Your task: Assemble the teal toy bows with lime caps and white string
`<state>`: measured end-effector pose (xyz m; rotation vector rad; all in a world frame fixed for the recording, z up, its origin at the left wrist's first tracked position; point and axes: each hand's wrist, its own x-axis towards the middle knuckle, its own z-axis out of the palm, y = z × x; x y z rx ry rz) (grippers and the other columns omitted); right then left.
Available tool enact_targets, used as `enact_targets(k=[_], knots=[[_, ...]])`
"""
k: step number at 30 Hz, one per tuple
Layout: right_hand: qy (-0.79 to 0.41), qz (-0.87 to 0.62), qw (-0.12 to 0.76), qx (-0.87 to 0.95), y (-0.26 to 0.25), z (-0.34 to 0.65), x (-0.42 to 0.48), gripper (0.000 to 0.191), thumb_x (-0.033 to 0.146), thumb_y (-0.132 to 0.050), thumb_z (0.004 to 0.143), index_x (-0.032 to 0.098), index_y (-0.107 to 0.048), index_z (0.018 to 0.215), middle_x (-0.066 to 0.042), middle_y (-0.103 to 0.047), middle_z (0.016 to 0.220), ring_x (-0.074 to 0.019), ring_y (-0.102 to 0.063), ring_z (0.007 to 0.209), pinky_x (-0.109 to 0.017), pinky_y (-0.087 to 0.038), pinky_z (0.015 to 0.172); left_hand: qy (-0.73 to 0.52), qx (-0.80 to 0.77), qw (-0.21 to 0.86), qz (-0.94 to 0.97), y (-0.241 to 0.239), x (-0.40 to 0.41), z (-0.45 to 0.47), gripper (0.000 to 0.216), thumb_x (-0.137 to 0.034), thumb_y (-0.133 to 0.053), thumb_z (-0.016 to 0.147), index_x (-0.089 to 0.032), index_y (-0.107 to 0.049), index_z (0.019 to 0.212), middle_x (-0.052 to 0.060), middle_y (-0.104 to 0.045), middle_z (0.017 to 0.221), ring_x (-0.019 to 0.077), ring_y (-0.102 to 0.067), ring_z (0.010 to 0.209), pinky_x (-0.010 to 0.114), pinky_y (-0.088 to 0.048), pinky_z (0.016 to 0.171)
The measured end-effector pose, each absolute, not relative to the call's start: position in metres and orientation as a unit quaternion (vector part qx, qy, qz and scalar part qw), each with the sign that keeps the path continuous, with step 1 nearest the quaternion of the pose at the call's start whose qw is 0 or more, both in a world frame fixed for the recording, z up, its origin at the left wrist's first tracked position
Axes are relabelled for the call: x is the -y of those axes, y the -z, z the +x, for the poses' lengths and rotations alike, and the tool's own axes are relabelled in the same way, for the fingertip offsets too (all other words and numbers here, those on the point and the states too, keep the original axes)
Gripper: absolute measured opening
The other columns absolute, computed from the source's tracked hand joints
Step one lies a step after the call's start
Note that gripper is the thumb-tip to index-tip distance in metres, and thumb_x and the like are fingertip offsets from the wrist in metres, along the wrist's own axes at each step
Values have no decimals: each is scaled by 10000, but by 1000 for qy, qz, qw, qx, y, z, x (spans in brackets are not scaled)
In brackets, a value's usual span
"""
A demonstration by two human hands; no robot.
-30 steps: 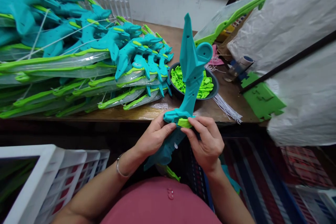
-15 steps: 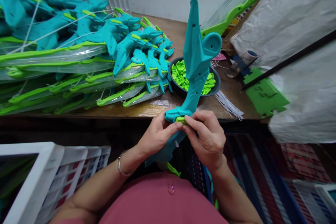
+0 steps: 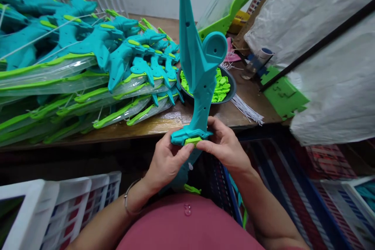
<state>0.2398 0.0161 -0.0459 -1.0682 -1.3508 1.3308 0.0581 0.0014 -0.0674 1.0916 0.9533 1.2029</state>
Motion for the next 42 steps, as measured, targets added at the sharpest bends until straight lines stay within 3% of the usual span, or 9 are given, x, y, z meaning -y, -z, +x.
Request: enact_targets(k=[6,12,18,23,29,33,42], knots=[[-552,-429,432,569,36,241,-21,432,340,-901,740,236,-679,1096,-9,-732,1023,-208,-685,965,-314,-573,843,-501,-429,578,480,63,3,57,338,-363,-805,815,-202,-659,1074,21,-754,873,171,-673,702,269,-562,643],[-518,-417,403,629,29,243,-24,362,349,-837,813,225,-675,1112,-10,-720,1032,-212,-684,955,-321,-582,837,-498,-430,569,493,62,3,56,379,-401,-796,835,-204,-665,1131,49,-785,994,215,-725,850,316,-592,788],[-386,-447,432,681,34,236,-13,337,306,-753,889,223,-637,1194,-40,-704,1116,-234,-659,1103,-365,-535,986,-511,-440,521,522,69,2,53,368,-396,-784,860,-197,-666,1145,58,-786,1031,231,-736,900,339,-583,848],[-385,-458,425,679,40,237,-19,323,297,-761,864,197,-642,1147,-47,-711,1092,-217,-669,1013,-345,-537,916,-517,-426,503,546,73,-7,53,353,-385,-764,887,-168,-677,1151,82,-778,1059,240,-728,952,348,-561,899],[-420,-482,439,632,41,236,-20,296,322,-768,835,200,-632,1068,-14,-696,967,-183,-661,879,-299,-535,794,-503,-386,572,521,81,-16,54,358,-415,-764,895,-168,-695,1144,89,-784,1076,238,-726,980,337,-556,906],[-431,-476,451,619,42,235,-16,296,332,-763,832,210,-625,1063,-11,-692,999,-181,-655,894,-304,-534,824,-519,-378,579,502,82,-15,54,409,-399,-801,863,-176,-693,1188,78,-781,1074,222,-716,968,316,-554,896],[-378,-490,467,632,42,226,-9,277,317,-756,838,213,-622,1057,1,-662,949,-168,-624,865,-285,-514,806,-517,-371,619,461,81,-14,53,370,-431,-833,824,-177,-744,1079,68,-782,961,228,-716,891,316,-562,839]])
